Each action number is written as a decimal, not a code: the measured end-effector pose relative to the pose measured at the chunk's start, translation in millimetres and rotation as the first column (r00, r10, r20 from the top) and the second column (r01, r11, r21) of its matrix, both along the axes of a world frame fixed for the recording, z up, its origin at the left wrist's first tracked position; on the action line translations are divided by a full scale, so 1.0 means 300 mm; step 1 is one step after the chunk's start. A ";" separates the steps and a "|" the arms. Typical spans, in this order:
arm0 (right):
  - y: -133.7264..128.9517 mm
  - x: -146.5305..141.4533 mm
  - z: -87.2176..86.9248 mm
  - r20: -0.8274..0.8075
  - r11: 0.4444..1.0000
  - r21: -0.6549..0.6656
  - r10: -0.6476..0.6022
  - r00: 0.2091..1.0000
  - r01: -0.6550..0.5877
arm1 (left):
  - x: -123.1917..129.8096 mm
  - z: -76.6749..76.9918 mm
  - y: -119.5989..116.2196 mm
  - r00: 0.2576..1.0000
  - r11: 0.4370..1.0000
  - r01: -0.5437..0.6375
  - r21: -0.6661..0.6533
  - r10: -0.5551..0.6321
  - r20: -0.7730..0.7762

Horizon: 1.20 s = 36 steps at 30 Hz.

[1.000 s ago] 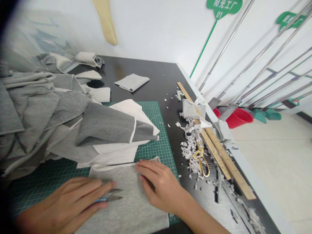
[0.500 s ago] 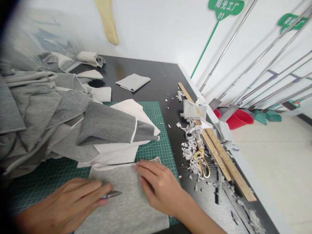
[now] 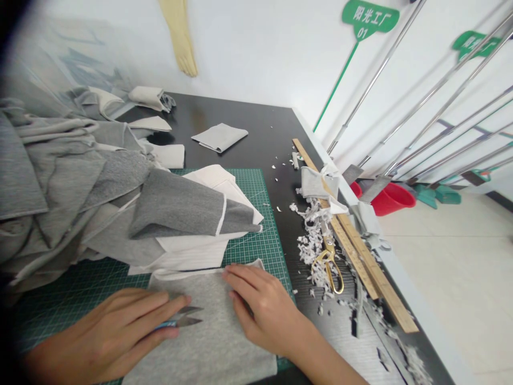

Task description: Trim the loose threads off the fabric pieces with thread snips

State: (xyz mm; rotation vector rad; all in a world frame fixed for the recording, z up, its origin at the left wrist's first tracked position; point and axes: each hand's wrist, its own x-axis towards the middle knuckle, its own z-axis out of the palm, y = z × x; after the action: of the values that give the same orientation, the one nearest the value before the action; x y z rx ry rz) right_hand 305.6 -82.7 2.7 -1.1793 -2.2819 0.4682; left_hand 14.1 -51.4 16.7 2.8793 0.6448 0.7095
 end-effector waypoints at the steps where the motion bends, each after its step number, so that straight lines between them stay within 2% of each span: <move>1: 0.000 0.000 0.001 0.004 1.000 0.004 -0.001 1.000 0.001 | 0.001 0.001 -0.001 1.000 1.000 -0.002 0.001 0.002 -0.002; 9: -0.002 0.002 0.006 0.044 1.000 0.013 0.006 0.999 -0.006 | 0.004 0.013 0.002 1.000 1.000 0.001 0.025 0.000 -0.020; 19: -0.003 0.004 0.007 0.049 1.000 0.014 0.018 0.999 -0.019 | 0.008 0.003 0.008 0.999 1.000 0.004 0.020 -0.003 -0.045; 30: -0.001 0.001 0.010 0.052 0.999 0.038 0.006 0.999 -0.008 | 0.005 0.006 0.000 1.000 1.000 -0.003 0.027 0.004 -0.020; 36: -0.004 0.000 0.009 0.054 0.999 0.034 0.011 0.998 -0.013 | -0.023 -0.025 -0.005 0.999 1.000 -0.005 -0.022 0.004 -0.053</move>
State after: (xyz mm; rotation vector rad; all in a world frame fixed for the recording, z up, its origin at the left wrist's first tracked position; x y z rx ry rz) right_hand 305.6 -84.0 5.5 -1.1755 -2.3348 0.4045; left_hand 7.3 -52.9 9.2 2.8859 0.6617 0.6250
